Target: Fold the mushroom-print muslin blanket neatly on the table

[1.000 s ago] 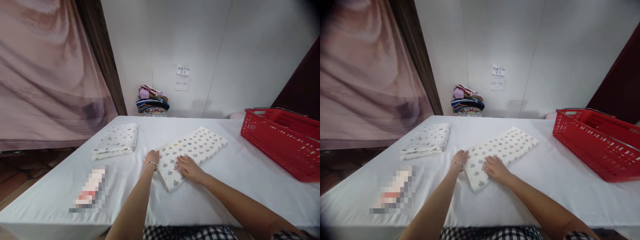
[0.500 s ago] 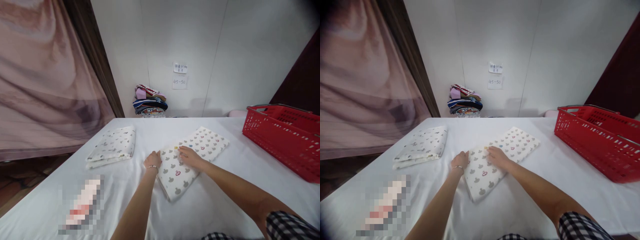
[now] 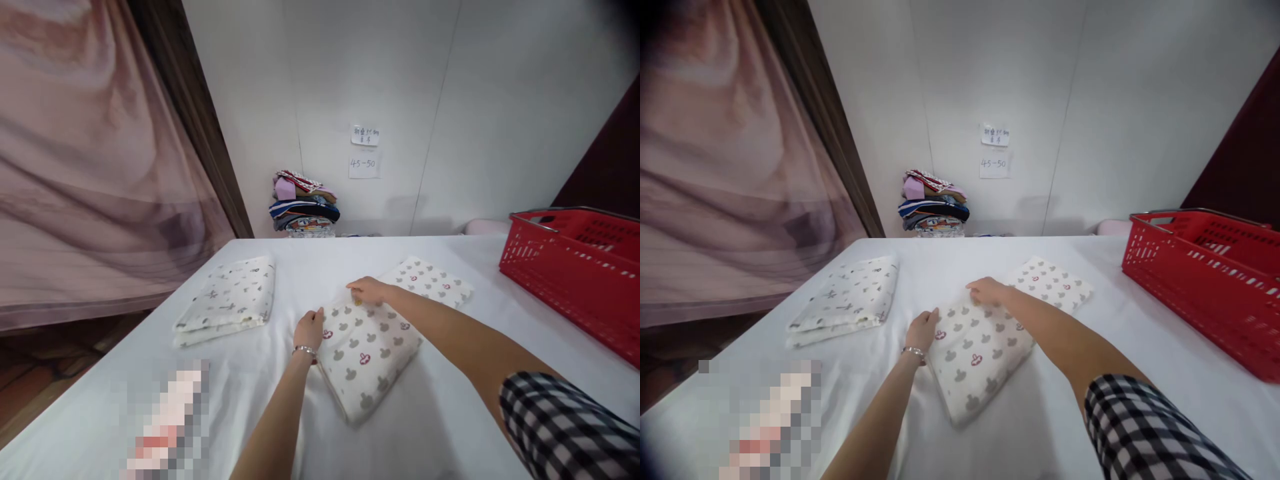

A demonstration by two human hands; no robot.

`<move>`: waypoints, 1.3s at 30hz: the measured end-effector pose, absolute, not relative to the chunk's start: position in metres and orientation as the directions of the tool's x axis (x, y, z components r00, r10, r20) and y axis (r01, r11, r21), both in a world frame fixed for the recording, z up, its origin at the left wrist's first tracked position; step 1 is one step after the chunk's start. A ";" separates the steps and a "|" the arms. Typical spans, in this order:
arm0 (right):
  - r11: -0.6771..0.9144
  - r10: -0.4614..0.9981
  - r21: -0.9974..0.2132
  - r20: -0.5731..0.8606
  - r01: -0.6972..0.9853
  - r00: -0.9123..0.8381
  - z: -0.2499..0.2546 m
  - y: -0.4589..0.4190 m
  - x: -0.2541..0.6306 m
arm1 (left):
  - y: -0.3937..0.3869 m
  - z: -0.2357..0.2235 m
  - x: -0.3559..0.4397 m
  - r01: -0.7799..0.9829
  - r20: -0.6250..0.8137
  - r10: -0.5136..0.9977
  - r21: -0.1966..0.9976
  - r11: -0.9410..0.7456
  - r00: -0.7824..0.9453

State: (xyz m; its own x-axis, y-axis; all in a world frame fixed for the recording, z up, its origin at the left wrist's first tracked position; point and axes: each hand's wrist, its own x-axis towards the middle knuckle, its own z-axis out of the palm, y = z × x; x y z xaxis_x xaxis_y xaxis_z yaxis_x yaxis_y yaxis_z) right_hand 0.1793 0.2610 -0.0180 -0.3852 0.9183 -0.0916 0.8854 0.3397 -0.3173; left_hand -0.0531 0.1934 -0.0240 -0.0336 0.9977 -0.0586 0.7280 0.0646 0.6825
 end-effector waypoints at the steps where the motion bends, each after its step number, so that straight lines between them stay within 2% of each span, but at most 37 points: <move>1: 0.329 0.920 -0.311 -0.108 0.892 -0.377 -0.016 0.262 0.179 | 0.194 -0.025 -0.053 0.728 -0.058 0.998 0.682 0.065 -0.035; 7: 0.308 0.911 -0.287 -0.186 0.907 -0.368 -0.001 0.263 0.184 | 0.192 -0.022 -0.051 0.752 -0.045 0.999 0.658 0.037 -0.010; 12: 0.282 0.912 -0.264 -0.225 0.922 -0.343 -0.002 0.270 0.183 | 0.196 -0.019 -0.053 0.928 -0.165 0.986 0.372 0.030 0.034; 17: 0.255 0.927 -0.227 -0.218 0.940 -0.304 -0.016 0.276 0.177 | 0.194 -0.018 -0.051 0.958 -0.190 0.981 0.287 0.019 0.037; 26: 0.242 0.937 -0.205 -0.207 0.949 -0.283 -0.021 0.271 0.177 | 0.192 -0.025 -0.049 0.978 -0.116 0.991 0.206 -0.035 0.060; 39: 0.300 0.931 -0.207 -0.150 0.931 -0.333 -0.022 0.264 0.176 | 0.186 -0.026 -0.057 0.970 -0.094 0.994 0.240 -0.034 0.058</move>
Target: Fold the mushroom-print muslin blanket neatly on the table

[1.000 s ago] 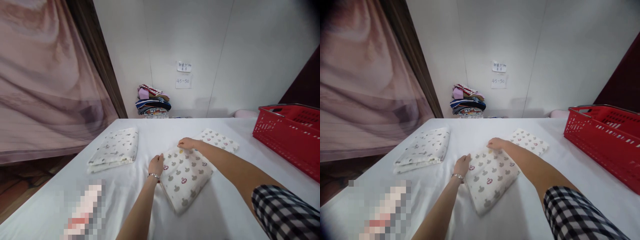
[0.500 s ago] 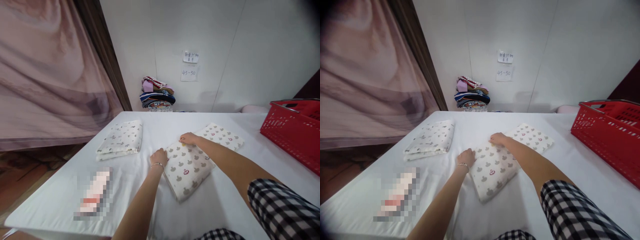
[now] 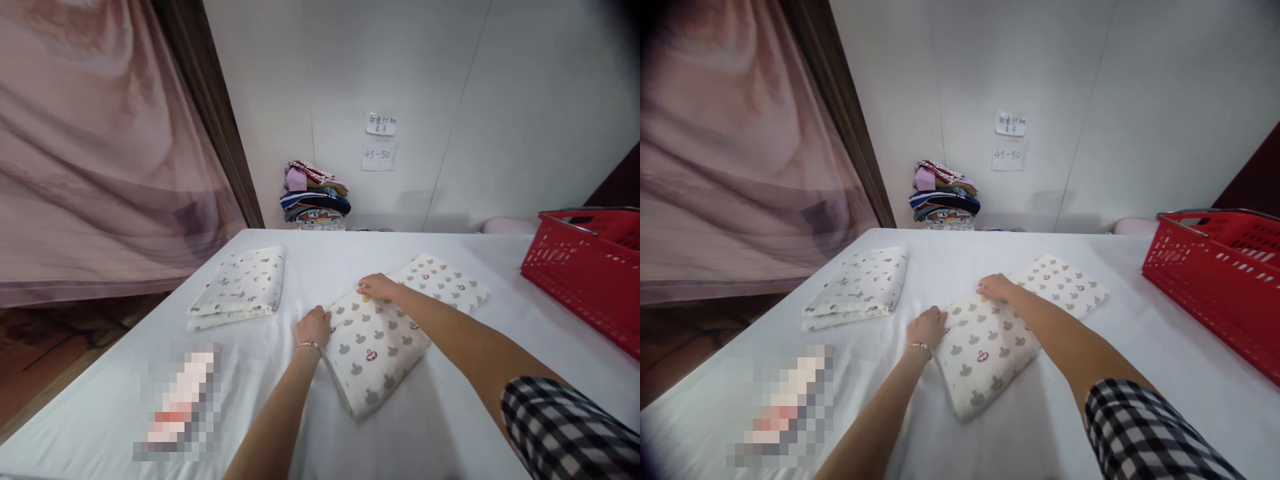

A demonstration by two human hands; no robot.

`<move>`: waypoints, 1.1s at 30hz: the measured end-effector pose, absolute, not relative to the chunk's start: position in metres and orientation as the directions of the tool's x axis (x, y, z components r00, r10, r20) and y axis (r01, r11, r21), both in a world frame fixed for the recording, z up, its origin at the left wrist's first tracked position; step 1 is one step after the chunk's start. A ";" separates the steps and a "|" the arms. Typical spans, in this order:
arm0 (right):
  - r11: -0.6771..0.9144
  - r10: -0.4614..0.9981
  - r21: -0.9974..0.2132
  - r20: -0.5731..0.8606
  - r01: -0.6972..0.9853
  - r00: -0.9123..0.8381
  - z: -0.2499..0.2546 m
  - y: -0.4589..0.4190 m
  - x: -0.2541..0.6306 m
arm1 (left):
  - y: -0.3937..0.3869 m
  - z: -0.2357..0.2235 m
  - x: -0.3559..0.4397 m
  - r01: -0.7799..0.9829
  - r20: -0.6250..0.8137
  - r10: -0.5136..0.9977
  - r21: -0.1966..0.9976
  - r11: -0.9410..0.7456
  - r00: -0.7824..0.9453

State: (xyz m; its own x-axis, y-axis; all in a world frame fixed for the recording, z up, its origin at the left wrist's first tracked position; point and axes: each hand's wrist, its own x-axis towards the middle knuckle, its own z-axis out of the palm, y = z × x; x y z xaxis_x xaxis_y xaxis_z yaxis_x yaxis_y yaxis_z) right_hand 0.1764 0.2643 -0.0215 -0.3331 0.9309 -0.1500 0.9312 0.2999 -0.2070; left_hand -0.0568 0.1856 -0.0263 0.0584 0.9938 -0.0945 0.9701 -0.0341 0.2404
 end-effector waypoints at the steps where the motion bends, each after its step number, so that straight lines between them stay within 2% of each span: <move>1: 0.301 0.932 -0.199 -0.146 0.932 -0.332 -0.022 0.265 0.176 | 0.186 -0.027 -0.057 0.972 -0.072 0.995 0.229 -0.044 0.062; 4: 0.315 0.932 -0.170 -0.129 0.934 -0.338 -0.022 0.265 0.173 | 0.188 -0.028 -0.060 0.979 0.046 0.996 0.187 -0.086 0.078; 6: 0.332 0.930 -0.147 -0.117 0.932 -0.349 -0.021 0.264 0.171 | 0.194 -0.030 -0.063 0.975 0.058 0.996 0.207 -0.082 0.071; 9: 0.355 0.925 -0.116 -0.101 0.928 -0.366 -0.020 0.263 0.168 | 0.206 -0.030 -0.069 0.946 -0.108 0.993 0.324 -0.012 0.049; 12: 0.367 0.922 -0.102 -0.090 0.925 -0.376 -0.019 0.261 0.168 | 0.219 -0.025 -0.072 0.920 -0.253 0.964 0.392 0.020 0.087; 17: 0.382 0.920 -0.122 -0.049 0.916 -0.390 -0.020 0.256 0.168 | 0.226 -0.014 -0.079 0.888 -0.189 0.967 0.456 -0.067 0.170; 23: 0.364 0.931 -0.128 0.023 0.923 -0.364 -0.025 0.251 0.163 | 0.219 -0.011 -0.074 0.956 -0.202 0.974 0.292 -0.037 0.099; 25: 0.353 0.935 -0.134 0.049 0.926 -0.350 -0.028 0.249 0.162 | 0.213 -0.011 -0.063 0.972 -0.107 0.986 0.213 -0.100 0.125; 28: 0.338 0.941 -0.152 0.086 0.929 -0.328 -0.032 0.247 0.161 | 0.202 -0.014 -0.040 0.952 0.061 0.959 0.114 -0.283 0.277; 30: 0.335 0.941 -0.166 0.099 0.927 -0.323 -0.033 0.245 0.161 | 0.196 -0.021 -0.027 0.929 0.048 0.935 0.100 -0.355 0.352; 33: 0.334 0.941 -0.181 0.130 0.925 -0.314 -0.033 0.238 0.161 | 0.192 -0.033 -0.019 0.938 -0.060 0.940 0.114 -0.328 0.336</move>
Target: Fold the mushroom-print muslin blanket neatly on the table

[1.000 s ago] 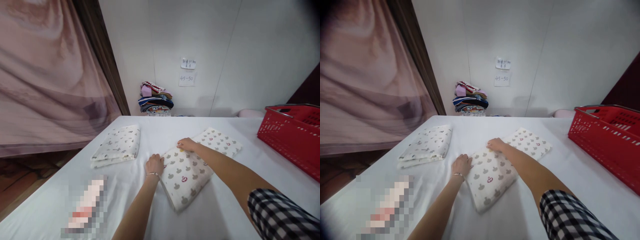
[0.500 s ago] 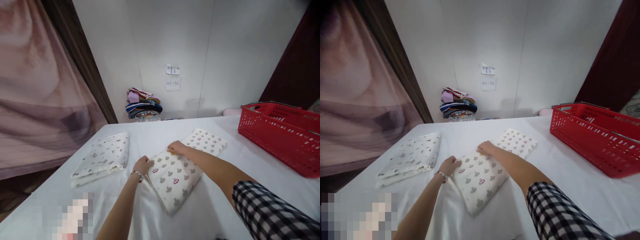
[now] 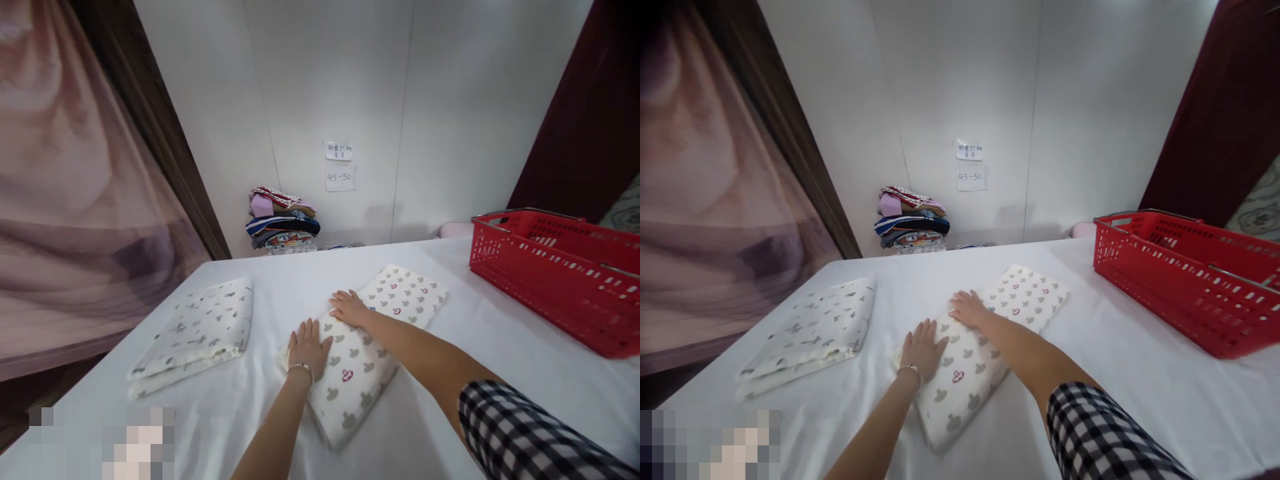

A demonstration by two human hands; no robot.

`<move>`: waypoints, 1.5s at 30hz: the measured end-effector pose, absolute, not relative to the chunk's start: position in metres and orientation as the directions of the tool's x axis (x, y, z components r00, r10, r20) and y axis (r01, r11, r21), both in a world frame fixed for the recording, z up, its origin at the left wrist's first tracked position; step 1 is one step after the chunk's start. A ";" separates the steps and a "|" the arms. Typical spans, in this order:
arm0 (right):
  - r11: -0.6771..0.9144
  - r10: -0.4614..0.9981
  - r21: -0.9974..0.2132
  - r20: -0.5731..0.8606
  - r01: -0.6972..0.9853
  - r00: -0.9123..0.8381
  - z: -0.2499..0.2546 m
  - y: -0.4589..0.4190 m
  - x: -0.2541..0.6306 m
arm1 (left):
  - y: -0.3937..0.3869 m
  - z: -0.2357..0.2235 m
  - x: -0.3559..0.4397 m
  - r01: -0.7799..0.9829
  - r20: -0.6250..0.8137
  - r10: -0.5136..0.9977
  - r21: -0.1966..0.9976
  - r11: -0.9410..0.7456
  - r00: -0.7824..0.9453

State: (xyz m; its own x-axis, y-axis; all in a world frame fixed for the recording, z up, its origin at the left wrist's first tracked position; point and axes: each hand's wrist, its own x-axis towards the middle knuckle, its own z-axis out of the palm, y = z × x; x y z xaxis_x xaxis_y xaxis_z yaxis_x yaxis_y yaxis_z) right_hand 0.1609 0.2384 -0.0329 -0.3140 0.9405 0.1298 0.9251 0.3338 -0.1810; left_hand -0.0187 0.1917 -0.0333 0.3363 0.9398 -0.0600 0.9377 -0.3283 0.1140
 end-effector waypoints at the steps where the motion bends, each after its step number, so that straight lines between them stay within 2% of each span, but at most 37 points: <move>1: 0.329 0.941 -0.184 0.151 0.926 -0.304 -0.033 0.235 0.161 | 0.192 -0.037 -0.019 0.941 -0.074 0.942 0.119 -0.317 0.326; 4: 0.303 0.946 -0.208 0.184 0.930 -0.267 -0.037 0.225 0.160 | 0.192 -0.042 -0.021 0.939 -0.062 0.941 0.116 -0.324 0.332; 9: 0.269 0.963 -0.261 0.068 0.927 -0.260 -0.043 0.219 0.159 | 0.198 -0.040 -0.021 0.941 -0.074 0.941 0.109 -0.321 0.330; 14: 0.261 0.963 -0.278 0.004 0.924 -0.271 -0.035 0.219 0.159 | 0.204 -0.031 -0.021 0.942 -0.168 0.929 0.123 -0.313 0.331; 17: 0.243 0.966 -0.284 -0.020 0.927 -0.259 -0.033 0.213 0.159 | 0.199 -0.034 -0.022 0.938 -0.119 0.931 0.076 -0.337 0.344; 22: 0.276 0.956 -0.291 -0.015 0.916 -0.293 -0.034 0.203 0.158 | 0.189 -0.041 -0.023 0.931 -0.104 0.926 0.079 -0.356 0.363; 28: 0.260 0.962 -0.288 -0.008 0.922 -0.274 -0.034 0.177 0.157 | 0.191 -0.040 -0.022 0.930 -0.140 0.923 0.136 -0.341 0.359; 34: 0.251 0.957 -0.281 -0.069 0.926 -0.280 -0.036 0.148 0.150 | 0.192 -0.040 -0.022 0.928 -0.144 0.924 0.173 -0.329 0.355; 39: 0.309 0.932 -0.281 -0.100 0.909 -0.348 -0.039 0.129 0.145 | 0.184 -0.039 -0.032 0.949 -0.036 0.968 0.210 -0.235 0.248; 43: 0.283 0.932 -0.296 -0.141 0.912 -0.335 -0.032 0.117 0.141 | 0.176 -0.040 -0.043 0.944 -0.060 0.973 0.261 -0.200 0.222; 45: 0.291 0.938 -0.306 -0.096 0.906 -0.333 -0.029 0.106 0.137 | 0.176 -0.040 -0.049 0.941 -0.049 0.978 0.289 -0.178 0.201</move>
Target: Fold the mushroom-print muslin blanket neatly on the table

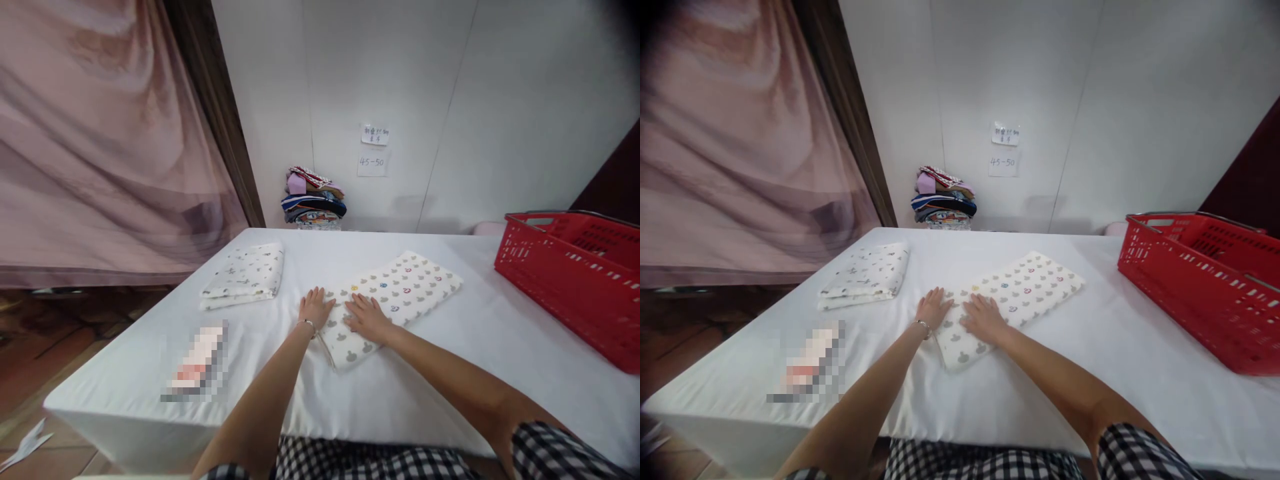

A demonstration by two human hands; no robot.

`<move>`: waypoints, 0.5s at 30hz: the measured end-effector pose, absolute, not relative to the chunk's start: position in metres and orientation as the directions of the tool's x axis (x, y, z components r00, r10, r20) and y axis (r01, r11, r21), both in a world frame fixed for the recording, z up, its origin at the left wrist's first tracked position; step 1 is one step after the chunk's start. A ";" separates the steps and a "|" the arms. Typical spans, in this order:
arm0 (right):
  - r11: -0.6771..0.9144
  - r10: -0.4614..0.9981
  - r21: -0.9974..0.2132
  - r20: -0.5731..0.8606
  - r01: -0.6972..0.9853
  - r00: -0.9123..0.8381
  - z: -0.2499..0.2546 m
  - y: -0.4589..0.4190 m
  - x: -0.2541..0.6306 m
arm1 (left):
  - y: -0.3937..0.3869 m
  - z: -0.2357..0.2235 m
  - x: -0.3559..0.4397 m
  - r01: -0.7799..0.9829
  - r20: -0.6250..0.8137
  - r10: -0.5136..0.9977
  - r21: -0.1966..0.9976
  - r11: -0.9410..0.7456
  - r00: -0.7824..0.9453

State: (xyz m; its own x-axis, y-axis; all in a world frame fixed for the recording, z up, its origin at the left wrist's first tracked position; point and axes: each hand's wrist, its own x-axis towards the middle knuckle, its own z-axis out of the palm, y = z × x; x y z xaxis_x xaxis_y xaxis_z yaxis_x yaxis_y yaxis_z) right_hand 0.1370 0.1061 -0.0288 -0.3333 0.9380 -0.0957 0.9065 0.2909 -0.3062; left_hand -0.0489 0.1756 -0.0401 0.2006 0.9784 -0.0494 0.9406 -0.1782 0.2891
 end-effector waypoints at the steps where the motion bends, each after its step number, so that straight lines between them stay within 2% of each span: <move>1: 0.319 0.934 -0.308 -0.058 0.896 -0.353 -0.029 0.099 0.134 | 0.176 -0.040 -0.052 0.941 -0.043 0.983 0.298 -0.157 0.178; 5: 0.493 0.863 -0.293 0.044 0.819 -0.503 -0.038 0.062 0.124 | 0.183 -0.038 -0.065 0.947 -0.043 0.993 0.307 -0.091 0.110; 15: 0.636 0.771 -0.256 0.169 0.728 -0.614 -0.056 0.029 0.115 | 0.221 -0.027 -0.073 0.926 -0.238 0.971 0.372 0.066 0.026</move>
State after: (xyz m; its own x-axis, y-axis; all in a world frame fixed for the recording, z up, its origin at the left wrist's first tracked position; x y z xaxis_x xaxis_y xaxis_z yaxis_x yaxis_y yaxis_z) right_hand 0.1148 0.0285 -0.0564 -0.6139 0.7710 0.1692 0.7281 0.6359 -0.2561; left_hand -0.0731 0.2213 -0.0274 0.0263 0.9708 -0.2384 0.9259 0.0663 0.3718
